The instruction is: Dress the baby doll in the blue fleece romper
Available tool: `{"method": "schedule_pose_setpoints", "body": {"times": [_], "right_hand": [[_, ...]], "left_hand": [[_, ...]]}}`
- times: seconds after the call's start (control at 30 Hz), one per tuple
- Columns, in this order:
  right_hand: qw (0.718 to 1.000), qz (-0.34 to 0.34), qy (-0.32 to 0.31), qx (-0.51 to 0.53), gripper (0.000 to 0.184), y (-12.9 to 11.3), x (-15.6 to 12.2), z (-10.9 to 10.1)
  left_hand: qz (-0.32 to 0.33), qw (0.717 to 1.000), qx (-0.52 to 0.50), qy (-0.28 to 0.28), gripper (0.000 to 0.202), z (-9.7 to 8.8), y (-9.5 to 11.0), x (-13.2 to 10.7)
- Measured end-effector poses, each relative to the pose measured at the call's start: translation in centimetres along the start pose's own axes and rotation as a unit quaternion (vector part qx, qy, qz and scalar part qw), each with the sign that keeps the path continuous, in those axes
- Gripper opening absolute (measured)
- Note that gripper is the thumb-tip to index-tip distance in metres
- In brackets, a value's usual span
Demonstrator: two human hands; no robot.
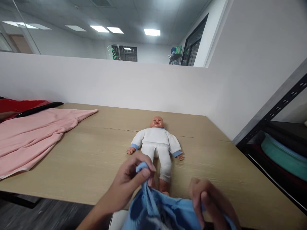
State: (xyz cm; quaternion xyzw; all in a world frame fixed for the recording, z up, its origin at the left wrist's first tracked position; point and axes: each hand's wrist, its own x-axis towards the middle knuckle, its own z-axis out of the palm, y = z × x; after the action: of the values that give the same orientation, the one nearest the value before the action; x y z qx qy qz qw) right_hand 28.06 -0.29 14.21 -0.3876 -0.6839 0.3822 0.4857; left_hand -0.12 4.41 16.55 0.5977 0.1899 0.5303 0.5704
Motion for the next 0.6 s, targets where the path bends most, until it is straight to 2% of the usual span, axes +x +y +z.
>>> {"method": "schedule_pose_setpoints", "body": {"times": [0.03,0.13,0.2,0.27,0.33,0.4,0.5,0.6], "right_hand": [[1.0,0.0,-0.011,0.007,0.042,-0.5,1.6,-0.7],[0.993,0.065,-0.101,-0.007,0.046,-2.3,6.2,-2.1],[0.988,0.089,-0.124,-0.006,0.05,-3.1,8.7,-2.0],[0.988,0.096,-0.121,-0.006,0.051,-3.5,10.3,-1.4],[0.989,0.094,-0.115,-0.003,0.049,-3.4,11.3,-0.7],[0.99,0.091,-0.109,0.009,0.047,-3.0,11.9,-0.3],[0.991,0.098,-0.088,0.036,0.048,-2.1,12.8,-0.5],[0.989,0.115,-0.063,0.063,0.05,-1.2,13.3,-1.1]], "left_hand": [[0.005,1.0,0.027,-0.011,0.012,-0.9,0.8,0.9],[0.005,0.993,0.115,-0.008,0.015,-2.7,3.1,3.1],[-0.01,0.978,0.208,-0.024,0.018,-2.6,4.0,4.1],[-0.014,0.949,0.299,-0.103,0.033,-1.7,3.8,4.6],[0.014,0.911,0.352,-0.214,0.057,-0.5,2.1,4.7],[0.063,0.881,0.379,-0.277,0.068,0.3,-0.7,4.5],[0.091,0.852,0.43,-0.284,0.058,0.6,-4.7,3.8],[0.087,0.849,0.436,-0.286,0.039,0.6,-6.0,3.4]]}}
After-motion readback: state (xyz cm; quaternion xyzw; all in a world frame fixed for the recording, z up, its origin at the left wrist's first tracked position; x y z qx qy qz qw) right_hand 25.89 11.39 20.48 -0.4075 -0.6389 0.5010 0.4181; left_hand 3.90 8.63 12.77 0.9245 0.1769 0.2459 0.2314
